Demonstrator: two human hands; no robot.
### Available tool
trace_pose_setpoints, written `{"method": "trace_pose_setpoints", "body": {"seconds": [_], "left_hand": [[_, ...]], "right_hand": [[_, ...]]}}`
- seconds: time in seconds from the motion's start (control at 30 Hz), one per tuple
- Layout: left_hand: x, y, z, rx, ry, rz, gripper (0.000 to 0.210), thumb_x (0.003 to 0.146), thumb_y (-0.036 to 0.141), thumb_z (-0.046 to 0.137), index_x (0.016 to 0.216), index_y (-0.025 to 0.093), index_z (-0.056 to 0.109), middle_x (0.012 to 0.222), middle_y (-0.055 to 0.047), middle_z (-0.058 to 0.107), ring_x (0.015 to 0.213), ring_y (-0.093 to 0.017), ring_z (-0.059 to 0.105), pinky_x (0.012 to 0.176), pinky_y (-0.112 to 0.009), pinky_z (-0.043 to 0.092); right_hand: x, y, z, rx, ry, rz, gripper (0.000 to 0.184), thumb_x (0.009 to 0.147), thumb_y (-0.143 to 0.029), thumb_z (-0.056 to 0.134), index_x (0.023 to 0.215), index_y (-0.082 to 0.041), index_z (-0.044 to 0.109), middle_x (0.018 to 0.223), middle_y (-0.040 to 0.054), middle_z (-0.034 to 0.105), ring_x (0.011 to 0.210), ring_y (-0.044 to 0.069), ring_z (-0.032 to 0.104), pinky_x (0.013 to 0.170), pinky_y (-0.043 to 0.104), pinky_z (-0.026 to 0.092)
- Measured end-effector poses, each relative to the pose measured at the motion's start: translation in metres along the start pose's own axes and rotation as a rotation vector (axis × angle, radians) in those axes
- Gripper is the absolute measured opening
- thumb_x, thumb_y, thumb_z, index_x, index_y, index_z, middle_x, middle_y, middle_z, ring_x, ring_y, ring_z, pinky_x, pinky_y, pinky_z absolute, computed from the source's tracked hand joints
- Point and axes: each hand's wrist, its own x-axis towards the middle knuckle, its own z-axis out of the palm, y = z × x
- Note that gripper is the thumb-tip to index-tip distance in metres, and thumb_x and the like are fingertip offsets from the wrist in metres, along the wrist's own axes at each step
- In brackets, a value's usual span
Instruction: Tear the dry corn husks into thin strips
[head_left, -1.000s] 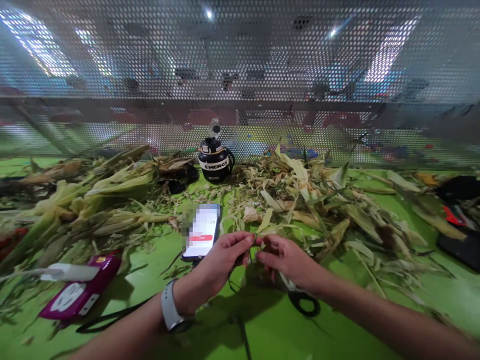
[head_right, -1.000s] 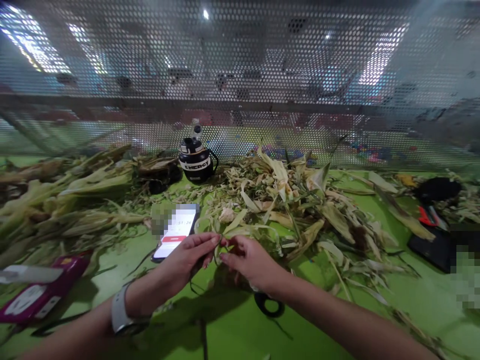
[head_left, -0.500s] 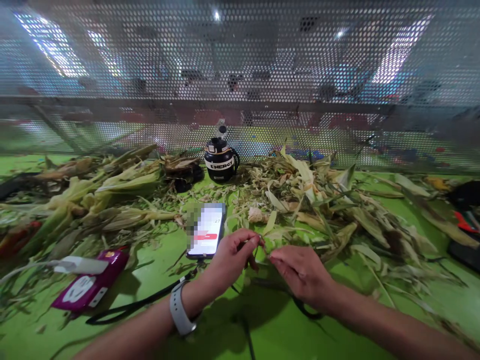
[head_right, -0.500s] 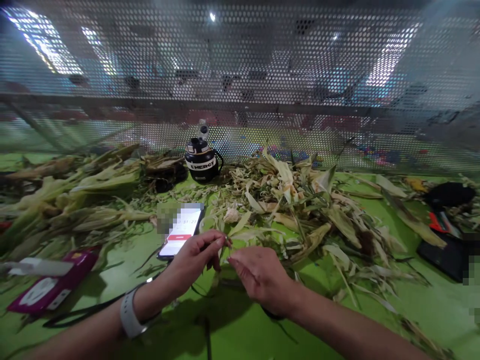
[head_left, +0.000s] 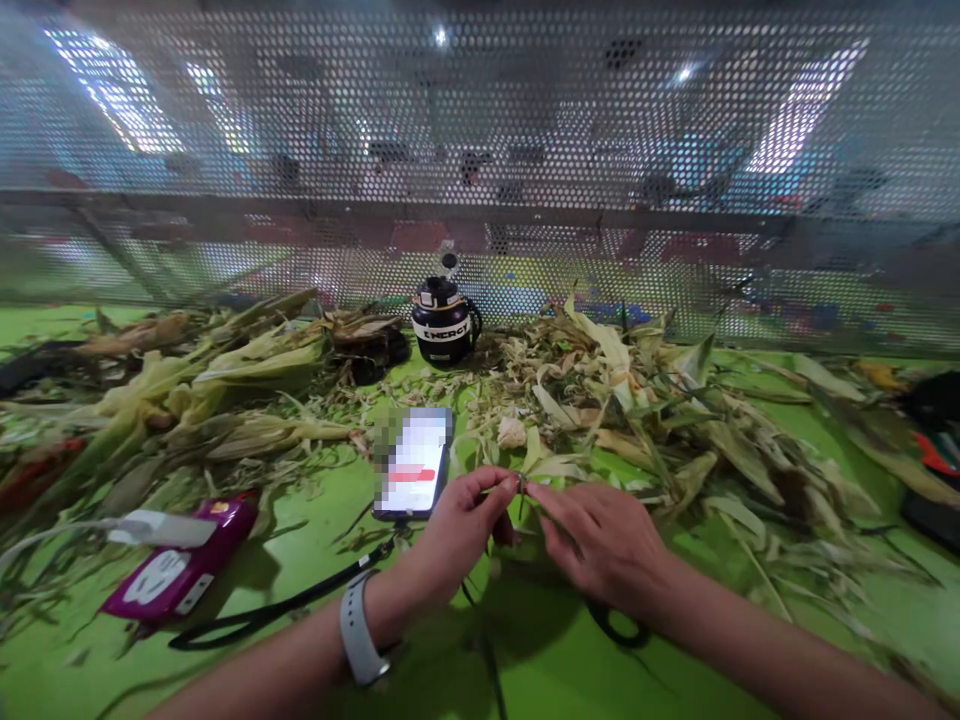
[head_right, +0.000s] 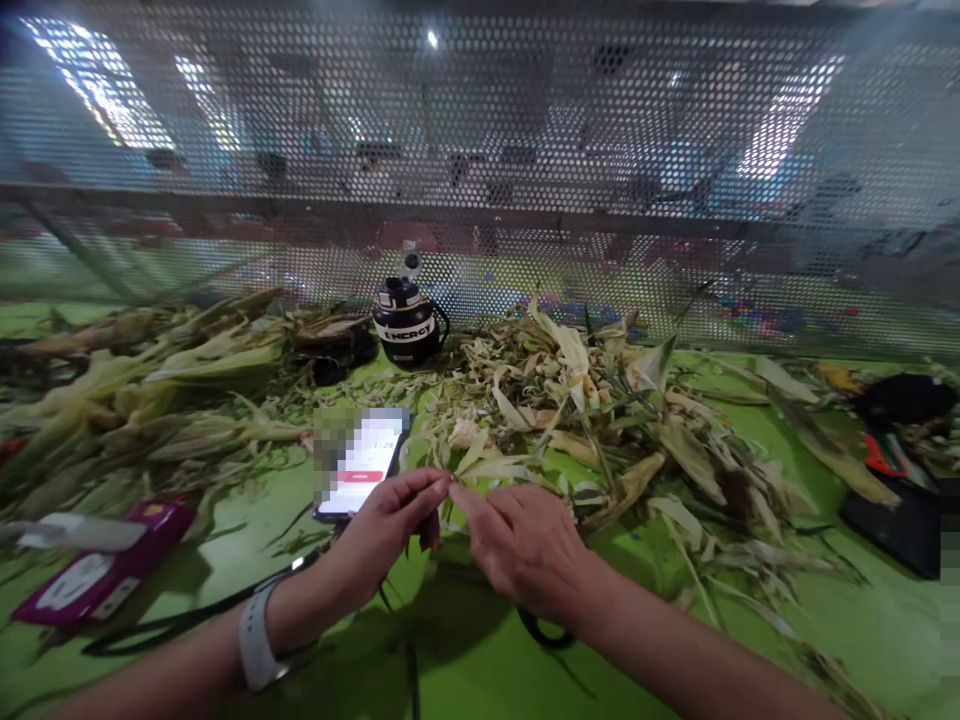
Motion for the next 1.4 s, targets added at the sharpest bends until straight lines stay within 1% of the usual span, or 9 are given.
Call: {"method": "trace_pose_setpoints", "body": {"seconds": [0.17, 0.4, 0.67, 0.87, 0.97, 1.03, 1.1, 1.23, 1.4], "left_hand": [[0.0, -0.007, 0.002, -0.006, -0.009, -0.023, 0.03, 0.075, 0.044, 0.06, 0.075, 0.014, 0.064, 0.051, 0.005, 0.049, 0.042, -0.007, 0.042, 0.043, -0.019, 0.031], [0.0, -0.011, 0.002, 0.02, -0.062, -0.022, 0.028, 0.081, 0.039, 0.054, 0.072, 0.013, 0.062, 0.057, 0.003, 0.052, 0.042, -0.006, 0.044, 0.041, -0.017, 0.032], [-0.002, -0.014, 0.002, 0.174, -0.073, 0.105, 0.031, 0.083, 0.043, 0.053, 0.075, 0.013, 0.061, 0.075, 0.0, 0.053, 0.043, -0.006, 0.048, 0.04, -0.019, 0.039], [-0.004, -0.011, 0.004, 0.207, -0.107, 0.079, 0.03, 0.084, 0.039, 0.051, 0.075, 0.013, 0.06, 0.072, 0.0, 0.053, 0.046, -0.008, 0.053, 0.043, -0.02, 0.044], [-0.005, -0.011, 0.005, 0.151, -0.093, 0.046, 0.026, 0.084, 0.038, 0.052, 0.093, 0.014, 0.058, 0.07, 0.001, 0.055, 0.045, -0.009, 0.054, 0.042, -0.021, 0.044], [-0.006, -0.013, 0.006, 0.108, -0.069, 0.078, 0.032, 0.085, 0.035, 0.053, 0.112, 0.018, 0.051, 0.074, 0.001, 0.058, 0.048, -0.01, 0.055, 0.045, -0.023, 0.048], [-0.008, -0.014, 0.005, 0.145, -0.08, 0.144, 0.034, 0.085, 0.029, 0.052, 0.118, 0.021, 0.049, 0.078, 0.0, 0.061, 0.058, -0.012, 0.059, 0.054, -0.025, 0.051], [-0.009, -0.011, 0.004, 0.296, -0.187, 0.248, 0.02, 0.084, 0.019, 0.051, 0.099, 0.017, 0.065, 0.082, -0.004, 0.067, 0.077, -0.014, 0.062, 0.073, -0.027, 0.05], [-0.002, -0.01, -0.005, 0.117, -0.307, 0.055, 0.021, 0.08, 0.031, 0.061, 0.088, 0.014, 0.07, 0.085, -0.006, 0.071, 0.076, -0.015, 0.062, 0.074, -0.027, 0.048]], "right_hand": [[0.006, 0.001, 0.004, -0.21, -0.002, -0.131, 0.038, 0.085, -0.012, 0.053, 0.123, -0.008, 0.05, 0.062, -0.0011, 0.057, 0.053, 0.013, 0.048, 0.053, 0.03, 0.031], [0.007, -0.001, -0.007, -0.151, 0.079, -0.278, 0.025, 0.087, -0.007, 0.045, 0.106, -0.006, 0.061, 0.057, 0.0003, 0.055, 0.052, 0.014, 0.045, 0.052, 0.03, 0.03], [0.006, -0.004, 0.0, 0.078, 0.093, -0.008, 0.013, 0.091, -0.014, 0.046, 0.087, -0.014, 0.058, 0.062, 0.0018, 0.061, 0.055, 0.013, 0.048, 0.056, 0.028, 0.034], [0.008, -0.007, -0.007, 0.164, 0.038, 0.047, 0.019, 0.093, -0.016, 0.042, 0.085, -0.014, 0.059, 0.064, 0.0034, 0.064, 0.054, 0.013, 0.051, 0.056, 0.026, 0.034], [0.011, -0.004, -0.012, 0.251, -0.021, 0.176, 0.019, 0.093, -0.021, 0.044, 0.088, -0.015, 0.061, 0.065, 0.0031, 0.065, 0.056, 0.013, 0.054, 0.056, 0.025, 0.034], [0.015, -0.002, -0.016, 0.358, -0.077, 0.29, 0.019, 0.093, -0.025, 0.046, 0.088, -0.016, 0.062, 0.064, 0.0015, 0.063, 0.056, 0.012, 0.054, 0.055, 0.024, 0.035], [0.018, 0.0, -0.02, 0.484, -0.118, 0.412, 0.019, 0.092, -0.028, 0.047, 0.088, -0.017, 0.062, 0.064, -0.0003, 0.062, 0.055, 0.011, 0.053, 0.055, 0.022, 0.036], [0.022, 0.003, -0.023, 0.672, -0.158, 0.595, 0.02, 0.091, -0.032, 0.049, 0.084, -0.018, 0.06, 0.061, -0.0031, 0.057, 0.052, 0.009, 0.048, 0.051, 0.02, 0.035], [0.024, 0.005, -0.021, 0.873, -0.189, 0.675, 0.019, 0.088, -0.033, 0.052, 0.083, -0.017, 0.059, 0.066, -0.0015, 0.059, 0.061, 0.011, 0.053, 0.057, 0.021, 0.041]]}}
